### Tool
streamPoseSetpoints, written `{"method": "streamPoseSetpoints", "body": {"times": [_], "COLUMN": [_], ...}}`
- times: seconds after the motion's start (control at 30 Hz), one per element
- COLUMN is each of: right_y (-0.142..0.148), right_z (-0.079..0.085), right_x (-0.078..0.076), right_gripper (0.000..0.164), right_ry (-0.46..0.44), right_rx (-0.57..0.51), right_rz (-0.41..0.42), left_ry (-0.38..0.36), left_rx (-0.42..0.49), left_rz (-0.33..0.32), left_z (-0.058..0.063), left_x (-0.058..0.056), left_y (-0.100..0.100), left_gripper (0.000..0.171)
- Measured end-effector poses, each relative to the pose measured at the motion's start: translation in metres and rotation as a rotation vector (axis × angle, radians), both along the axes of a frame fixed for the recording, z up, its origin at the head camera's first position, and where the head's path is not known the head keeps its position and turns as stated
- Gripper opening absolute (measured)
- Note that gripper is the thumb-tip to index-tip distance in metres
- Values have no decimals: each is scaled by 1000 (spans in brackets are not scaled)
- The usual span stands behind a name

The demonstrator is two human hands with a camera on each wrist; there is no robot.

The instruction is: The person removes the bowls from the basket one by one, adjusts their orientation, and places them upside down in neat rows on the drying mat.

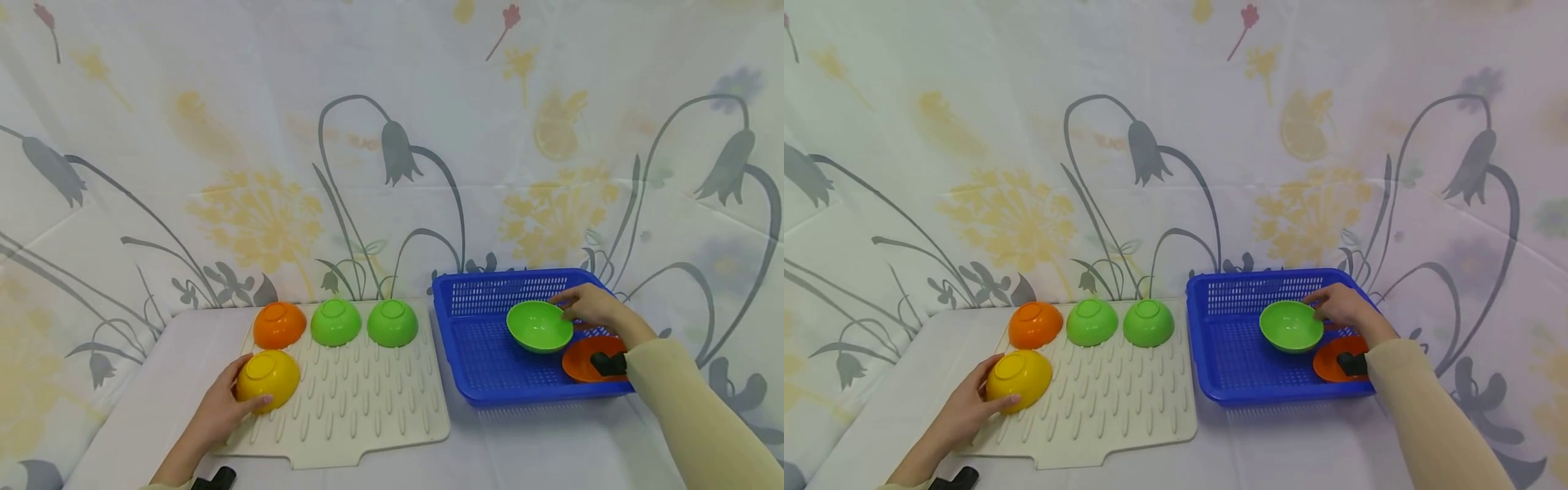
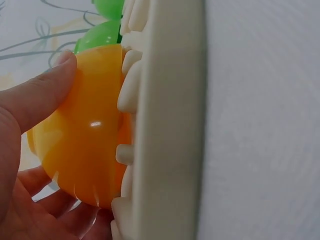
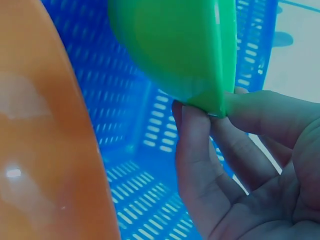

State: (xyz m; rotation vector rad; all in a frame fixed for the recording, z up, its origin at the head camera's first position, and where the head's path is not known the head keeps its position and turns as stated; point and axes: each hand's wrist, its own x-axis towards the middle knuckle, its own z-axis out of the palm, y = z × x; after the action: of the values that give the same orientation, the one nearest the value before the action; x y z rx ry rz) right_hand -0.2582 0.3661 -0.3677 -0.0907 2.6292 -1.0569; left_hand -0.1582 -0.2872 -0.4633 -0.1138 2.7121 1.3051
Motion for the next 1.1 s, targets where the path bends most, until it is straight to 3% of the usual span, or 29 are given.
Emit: {"method": "streamPoseSetpoints", "body": {"times": [0.47, 0.73, 1.1], "right_y": [-24, -56, -105], "right_z": [25, 45, 54], "right_x": [15, 36, 72], "right_gripper": [45, 42, 34], "right_ry": [99, 153, 228], "right_rx": [-31, -54, -106], "right_rz": [-13, -15, 9], "left_ry": [19, 28, 24], "left_rx": [-102, -113, -146], "left_rz": [11, -7, -17], "left_z": [3, 4, 8], "left_x": [1, 1, 2], "left_y": [0, 0, 2], "left_gripper": [110, 108, 107]}}
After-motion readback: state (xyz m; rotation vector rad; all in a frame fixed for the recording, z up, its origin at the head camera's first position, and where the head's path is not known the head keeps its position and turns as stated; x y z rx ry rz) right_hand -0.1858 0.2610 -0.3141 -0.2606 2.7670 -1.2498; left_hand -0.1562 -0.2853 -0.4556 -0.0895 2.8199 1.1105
